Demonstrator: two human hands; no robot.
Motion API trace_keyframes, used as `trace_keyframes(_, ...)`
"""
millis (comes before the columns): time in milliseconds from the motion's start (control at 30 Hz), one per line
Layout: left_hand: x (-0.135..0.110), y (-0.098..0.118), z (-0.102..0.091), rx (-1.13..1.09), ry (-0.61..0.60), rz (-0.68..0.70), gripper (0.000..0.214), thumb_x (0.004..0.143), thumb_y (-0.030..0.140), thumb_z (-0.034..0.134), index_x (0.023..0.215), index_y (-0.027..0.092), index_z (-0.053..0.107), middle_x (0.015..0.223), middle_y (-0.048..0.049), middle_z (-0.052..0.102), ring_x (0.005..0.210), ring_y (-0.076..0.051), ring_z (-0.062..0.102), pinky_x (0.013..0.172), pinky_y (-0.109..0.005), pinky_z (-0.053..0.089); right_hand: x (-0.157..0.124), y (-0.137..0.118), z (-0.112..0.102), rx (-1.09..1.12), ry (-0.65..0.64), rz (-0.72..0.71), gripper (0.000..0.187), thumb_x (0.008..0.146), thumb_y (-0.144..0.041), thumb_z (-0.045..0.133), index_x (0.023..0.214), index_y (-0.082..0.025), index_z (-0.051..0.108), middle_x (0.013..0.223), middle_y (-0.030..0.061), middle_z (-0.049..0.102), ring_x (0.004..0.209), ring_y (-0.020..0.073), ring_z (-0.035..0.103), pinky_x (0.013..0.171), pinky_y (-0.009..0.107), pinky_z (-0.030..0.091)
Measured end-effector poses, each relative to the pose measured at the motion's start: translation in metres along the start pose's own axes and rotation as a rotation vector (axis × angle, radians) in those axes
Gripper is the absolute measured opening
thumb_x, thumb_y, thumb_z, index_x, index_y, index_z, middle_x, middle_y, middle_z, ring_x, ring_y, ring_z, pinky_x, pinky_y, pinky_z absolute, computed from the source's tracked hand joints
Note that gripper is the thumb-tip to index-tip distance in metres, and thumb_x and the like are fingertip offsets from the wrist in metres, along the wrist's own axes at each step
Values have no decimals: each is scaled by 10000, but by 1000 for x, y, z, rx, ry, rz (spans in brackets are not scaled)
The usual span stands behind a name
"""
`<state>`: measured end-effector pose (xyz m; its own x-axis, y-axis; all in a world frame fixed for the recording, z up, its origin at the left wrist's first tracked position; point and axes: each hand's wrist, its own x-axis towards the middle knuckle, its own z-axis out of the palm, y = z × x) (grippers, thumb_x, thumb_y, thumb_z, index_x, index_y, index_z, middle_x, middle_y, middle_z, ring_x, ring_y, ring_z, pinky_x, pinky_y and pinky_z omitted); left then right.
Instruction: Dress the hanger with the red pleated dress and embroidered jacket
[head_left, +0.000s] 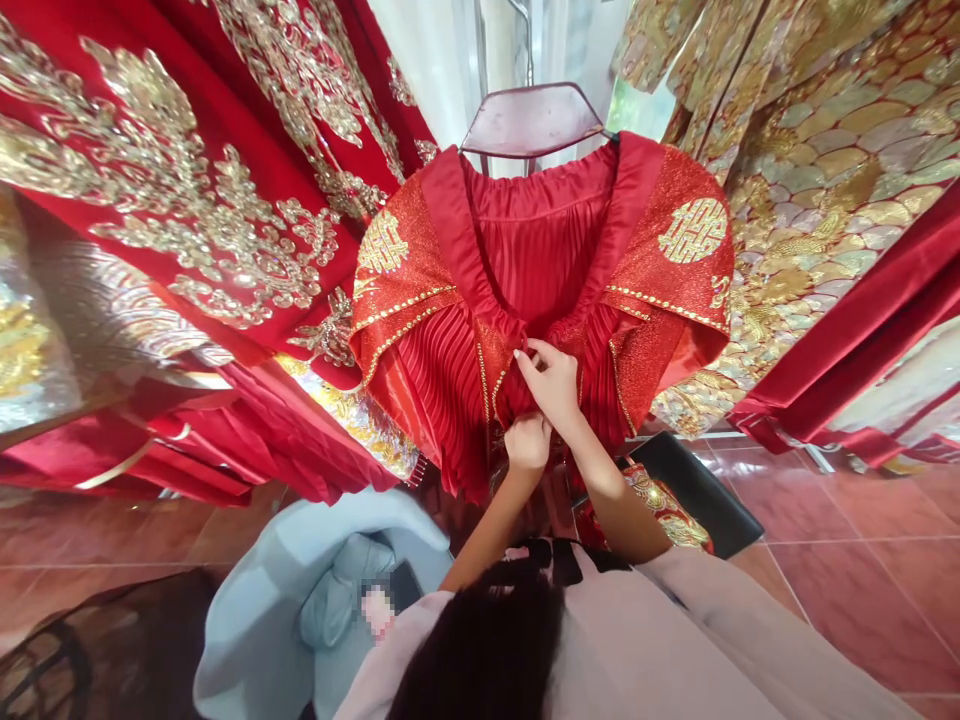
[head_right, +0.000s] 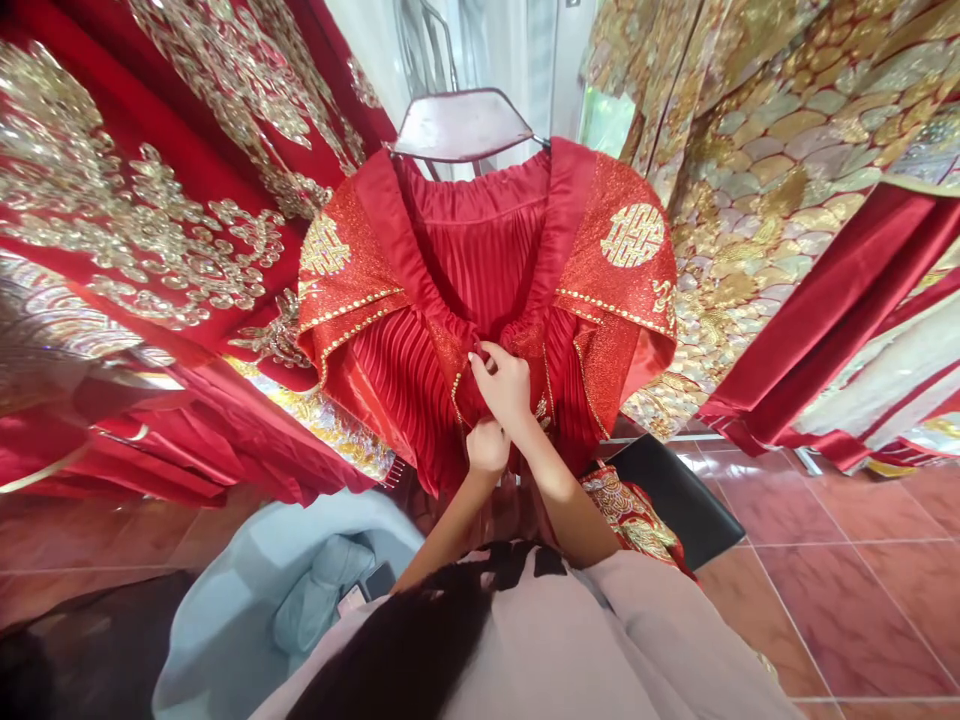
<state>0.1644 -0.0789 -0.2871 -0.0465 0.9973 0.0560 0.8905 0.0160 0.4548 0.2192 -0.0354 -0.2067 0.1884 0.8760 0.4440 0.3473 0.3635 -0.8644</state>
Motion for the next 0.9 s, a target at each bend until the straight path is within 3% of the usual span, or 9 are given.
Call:
trace_keyframes(133,-8,-13,-11,-10,-6,-32,368,947,310,377,797,167,681,836,-113,693,811,-213,658,669,-264,434,-14,9,-25,-24,58,-202,232,833,-319,553,805,-167,726,666,22,668,567,113,582,580,224,455)
trace_keyframes(233,-10,-24,-24,-175,49,-36,396,954,333,358,771,169,668,810,-96,694,793,-200,659,691,-265,440,-39,23,-41,-69,-21,-274,221,854,-305,543,808,-187,724,783,40,715,652,137,649,630,230,490)
trace_keyframes(367,-6,-21,-41,-759,213,161,362,947,383,366,1003,171,654,1024,-96,690,961,-179,642,861,-281,459,-67,38,-41,-114,-218,-172,256,875,-296,500,770,-179,703,710,33,696,568,124,613,570,216,451)
trace_keyframes(433,-4,-13,-48,-964,181,255,353,924,420,419,1021,173,653,1047,-94,687,954,-172,640,853,-279,473,-69,37,-39,-144,-327,-135,268,867,-293,492,720,-175,683,626,18,655,514,112,564,547,216,415)
trace_keyframes(500,-4,-6,-51,-1082,128,288,350,903,444,461,907,167,676,956,-86,701,872,-164,646,810,-276,487,-60,32,-41,-115,-347,-93,241,833,-316,535,687,-170,660,571,3,610,491,104,524,532,214,393)
trace_keyframes(633,-8,-5,-50,-1209,219,160,387,878,496,493,784,162,665,802,-65,694,783,-153,644,750,-268,492,-19,27,-50,-27,32,13,243,759,-388,626,841,-160,627,580,-17,580,521,106,516,544,214,402)
trace_keyframes(667,-10,-7,-49,-1228,233,116,394,866,512,506,779,160,662,777,-60,691,759,-149,643,722,-260,491,-10,28,-50,-44,64,24,253,759,-394,625,859,-162,612,581,-22,576,524,106,516,552,215,404)
trace_keyframes(800,-16,-16,-45,-1290,187,24,424,824,556,547,798,151,669,732,-52,681,707,-136,634,668,-237,479,-6,31,-39,-33,-213,34,301,845,-401,504,652,-174,550,570,-2,592,526,110,545,581,226,428)
trace_keyframes(900,-22,-13,-43,-1306,144,13,452,809,574,557,789,140,682,697,-43,665,670,-124,611,651,-228,465,-28,24,-32,77,-244,102,303,860,-397,487,679,-176,588,652,27,662,617,142,630,622,242,471)
